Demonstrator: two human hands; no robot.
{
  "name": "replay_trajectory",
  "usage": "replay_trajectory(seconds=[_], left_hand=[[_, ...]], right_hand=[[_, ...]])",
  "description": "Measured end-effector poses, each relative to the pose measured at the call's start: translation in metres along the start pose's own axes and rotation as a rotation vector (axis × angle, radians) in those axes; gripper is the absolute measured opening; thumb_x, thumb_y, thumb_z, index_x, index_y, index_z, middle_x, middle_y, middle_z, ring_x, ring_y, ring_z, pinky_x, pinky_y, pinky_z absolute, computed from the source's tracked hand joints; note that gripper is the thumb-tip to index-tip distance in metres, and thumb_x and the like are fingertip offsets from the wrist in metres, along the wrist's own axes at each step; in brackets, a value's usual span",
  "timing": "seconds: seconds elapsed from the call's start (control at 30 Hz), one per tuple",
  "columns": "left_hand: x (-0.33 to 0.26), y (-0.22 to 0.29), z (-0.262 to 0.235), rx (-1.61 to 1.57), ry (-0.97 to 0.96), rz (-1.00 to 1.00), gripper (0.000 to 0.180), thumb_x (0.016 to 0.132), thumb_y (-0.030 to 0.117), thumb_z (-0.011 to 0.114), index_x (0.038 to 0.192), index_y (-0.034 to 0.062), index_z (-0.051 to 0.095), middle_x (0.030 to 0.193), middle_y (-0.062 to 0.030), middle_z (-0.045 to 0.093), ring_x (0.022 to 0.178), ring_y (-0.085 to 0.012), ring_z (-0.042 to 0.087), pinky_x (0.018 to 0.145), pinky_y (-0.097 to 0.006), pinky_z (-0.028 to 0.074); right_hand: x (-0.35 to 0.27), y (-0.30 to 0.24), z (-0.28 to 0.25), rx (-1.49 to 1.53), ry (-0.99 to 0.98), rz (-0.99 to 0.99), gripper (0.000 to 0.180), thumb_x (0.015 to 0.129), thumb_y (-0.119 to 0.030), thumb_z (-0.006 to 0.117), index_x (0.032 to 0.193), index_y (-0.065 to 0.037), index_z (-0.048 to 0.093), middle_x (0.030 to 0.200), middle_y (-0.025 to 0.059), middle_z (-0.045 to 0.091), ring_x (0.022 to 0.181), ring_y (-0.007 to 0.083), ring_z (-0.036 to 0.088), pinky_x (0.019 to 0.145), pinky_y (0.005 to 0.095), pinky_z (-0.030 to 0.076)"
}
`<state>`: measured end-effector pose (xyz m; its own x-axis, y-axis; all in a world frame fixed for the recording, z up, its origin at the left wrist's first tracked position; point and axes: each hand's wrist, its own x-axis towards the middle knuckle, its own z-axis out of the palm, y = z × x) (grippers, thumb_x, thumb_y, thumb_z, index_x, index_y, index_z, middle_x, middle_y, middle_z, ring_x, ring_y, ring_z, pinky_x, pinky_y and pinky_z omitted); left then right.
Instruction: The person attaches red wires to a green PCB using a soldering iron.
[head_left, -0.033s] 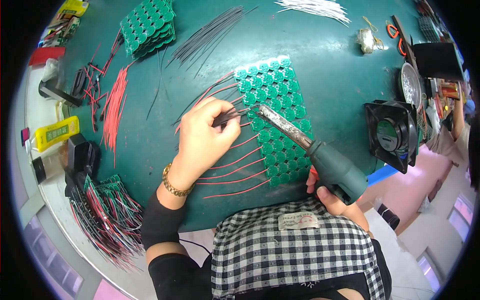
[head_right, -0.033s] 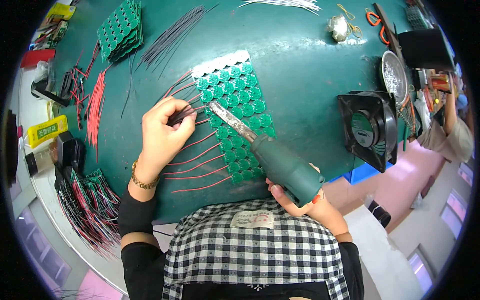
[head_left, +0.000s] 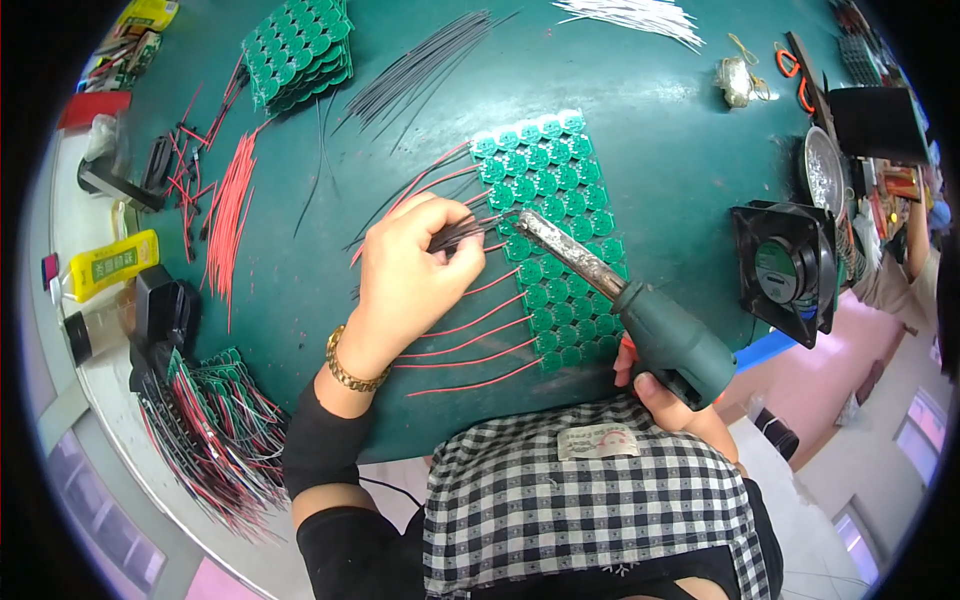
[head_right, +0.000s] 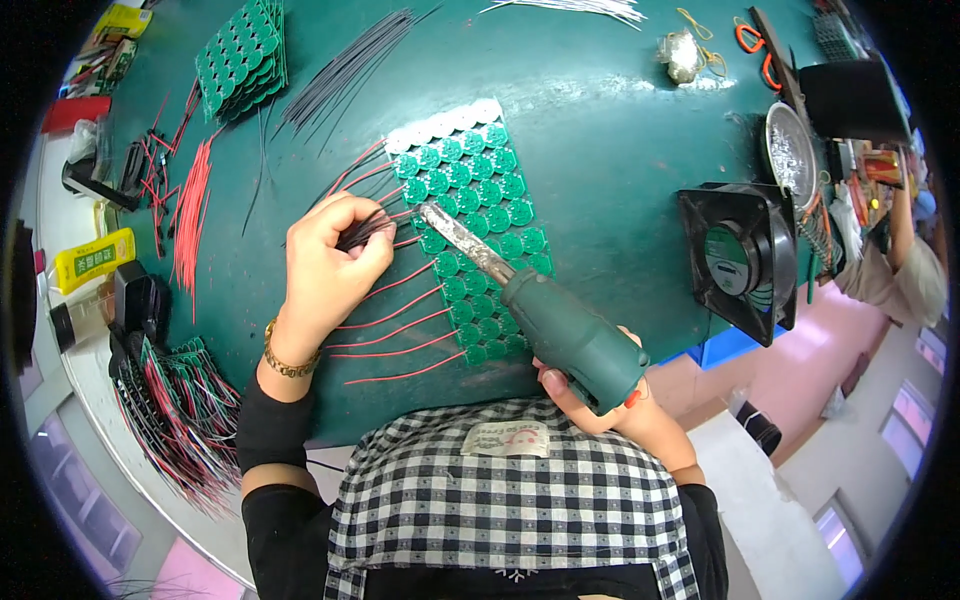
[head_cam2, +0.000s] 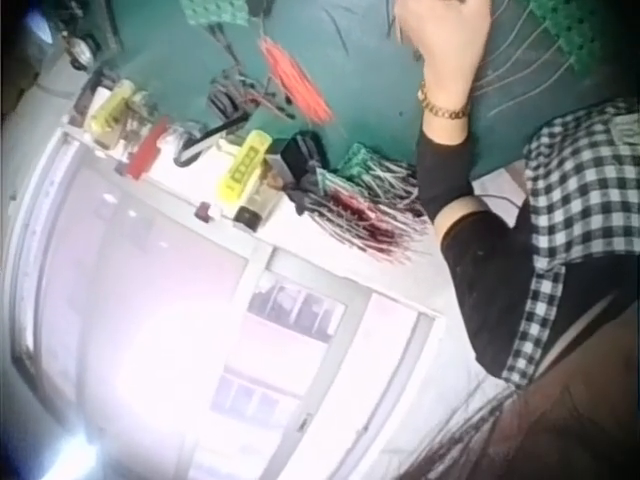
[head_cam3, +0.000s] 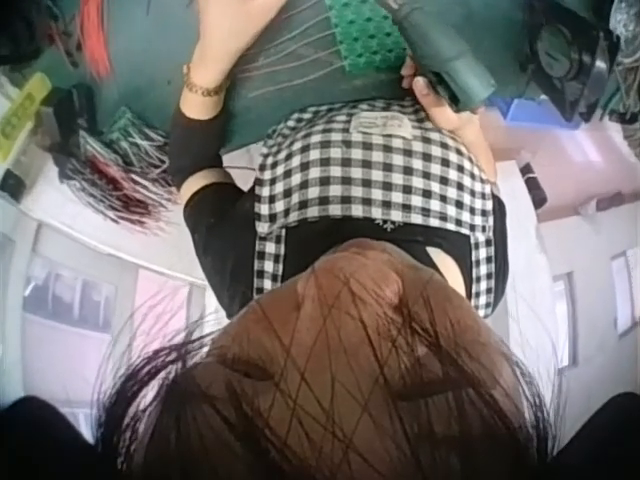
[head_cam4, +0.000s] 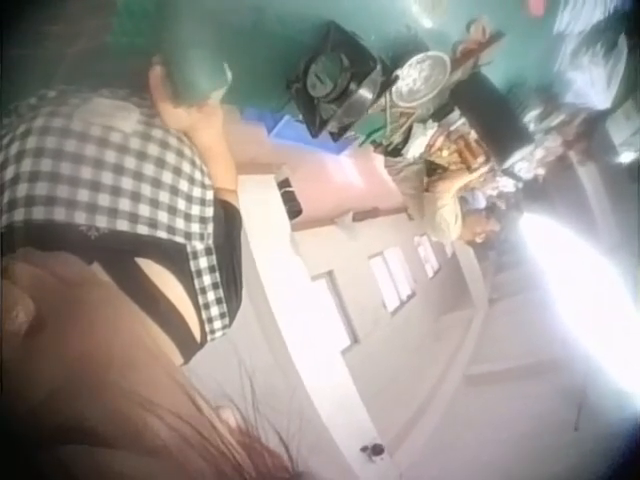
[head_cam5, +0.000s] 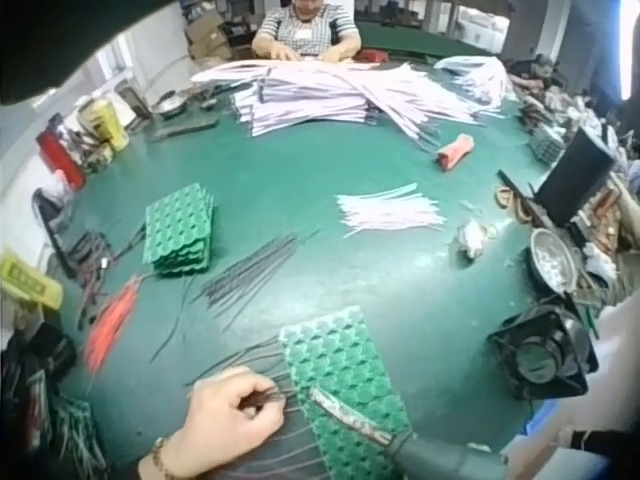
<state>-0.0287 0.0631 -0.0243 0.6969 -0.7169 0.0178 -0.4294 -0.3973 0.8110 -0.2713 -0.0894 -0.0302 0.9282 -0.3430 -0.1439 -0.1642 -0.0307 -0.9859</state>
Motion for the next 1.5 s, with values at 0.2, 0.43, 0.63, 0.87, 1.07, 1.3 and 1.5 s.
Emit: replay_trajectory(seconds=[0.2,0.43,0.63,0.87,1.07,1.3,1.5], left_hand=[[0.003,-0.002,0.000,0.035,-0.030,0.002,0.009,0.068,0.005,0.064,0.076,0.0004,0.062,0.066,-0.0069,0.057,0.053,-0.0141,0.054,0.049,-0.027,0.043],[0.004,-0.003,0.001,0.056,-0.016,0.036,0.007,0.067,0.002,0.063,0.073,0.0001,0.061,0.066,-0.0052,0.057,0.054,-0.0116,0.052,0.049,-0.025,0.041],[0.004,-0.005,0.001,0.081,-0.015,0.047,0.009,0.065,0.005,0.064,0.073,0.0011,0.062,0.068,-0.0088,0.060,0.055,-0.0194,0.057,0.052,-0.030,0.045],[0.004,-0.006,0.001,0.113,-0.015,0.089,0.011,0.064,0.007,0.064,0.073,0.0014,0.062,0.069,-0.0098,0.061,0.058,-0.0228,0.059,0.055,-0.032,0.047],[0.003,-0.005,0.000,0.087,-0.033,0.051,0.007,0.067,0.002,0.062,0.073,0.0002,0.059,0.066,-0.0054,0.058,0.062,-0.0140,0.053,0.056,-0.027,0.043],[0.001,-0.005,-0.001,0.085,-0.053,0.066,0.008,0.069,0.001,0.062,0.076,0.0002,0.060,0.069,-0.0050,0.058,0.062,-0.0119,0.053,0.054,-0.024,0.042],[-0.002,-0.004,-0.004,-0.061,-0.077,0.033,0.009,0.072,0.001,0.067,0.078,0.0005,0.060,0.078,-0.0050,0.056,0.058,-0.0111,0.051,0.048,-0.024,0.041]], right_hand=[[-0.003,0.000,0.002,-0.060,0.031,0.012,0.013,0.070,-0.002,0.061,0.082,-0.005,0.064,0.072,0.0051,0.065,0.060,0.0197,0.064,0.058,0.0303,0.052],[0.002,-0.002,0.000,-0.131,-0.011,-0.008,0.013,0.067,-0.002,0.061,0.079,-0.005,0.064,0.071,0.0061,0.065,0.061,0.0238,0.064,0.058,0.0328,0.051],[0.001,0.001,-0.001,-0.183,-0.008,-0.057,0.013,0.065,-0.002,0.061,0.077,-0.005,0.063,0.072,0.0076,0.064,0.061,0.0256,0.063,0.058,0.0334,0.051],[-0.005,-0.007,0.003,0.022,0.040,0.052,0.009,0.073,-0.005,0.060,0.081,-0.003,0.062,0.077,0.0079,0.064,0.063,0.0191,0.063,0.058,0.0316,0.051],[-0.013,-0.007,0.003,0.100,0.089,0.268,0.066,0.076,-0.051,0.068,0.118,-0.003,0.050,0.083,0.0095,0.056,0.068,0.0178,0.055,0.060,0.0298,0.045],[-0.012,-0.007,-0.002,0.163,0.041,0.150,0.027,0.084,-0.022,0.060,0.102,-0.002,0.056,0.086,0.0054,0.057,0.071,0.0134,0.055,0.065,0.0277,0.047],[-0.015,-0.002,-0.007,0.181,0.018,0.099,0.029,0.084,-0.025,0.060,0.101,-0.001,0.056,0.086,0.0054,0.056,0.070,0.0136,0.055,0.064,0.0272,0.047]])
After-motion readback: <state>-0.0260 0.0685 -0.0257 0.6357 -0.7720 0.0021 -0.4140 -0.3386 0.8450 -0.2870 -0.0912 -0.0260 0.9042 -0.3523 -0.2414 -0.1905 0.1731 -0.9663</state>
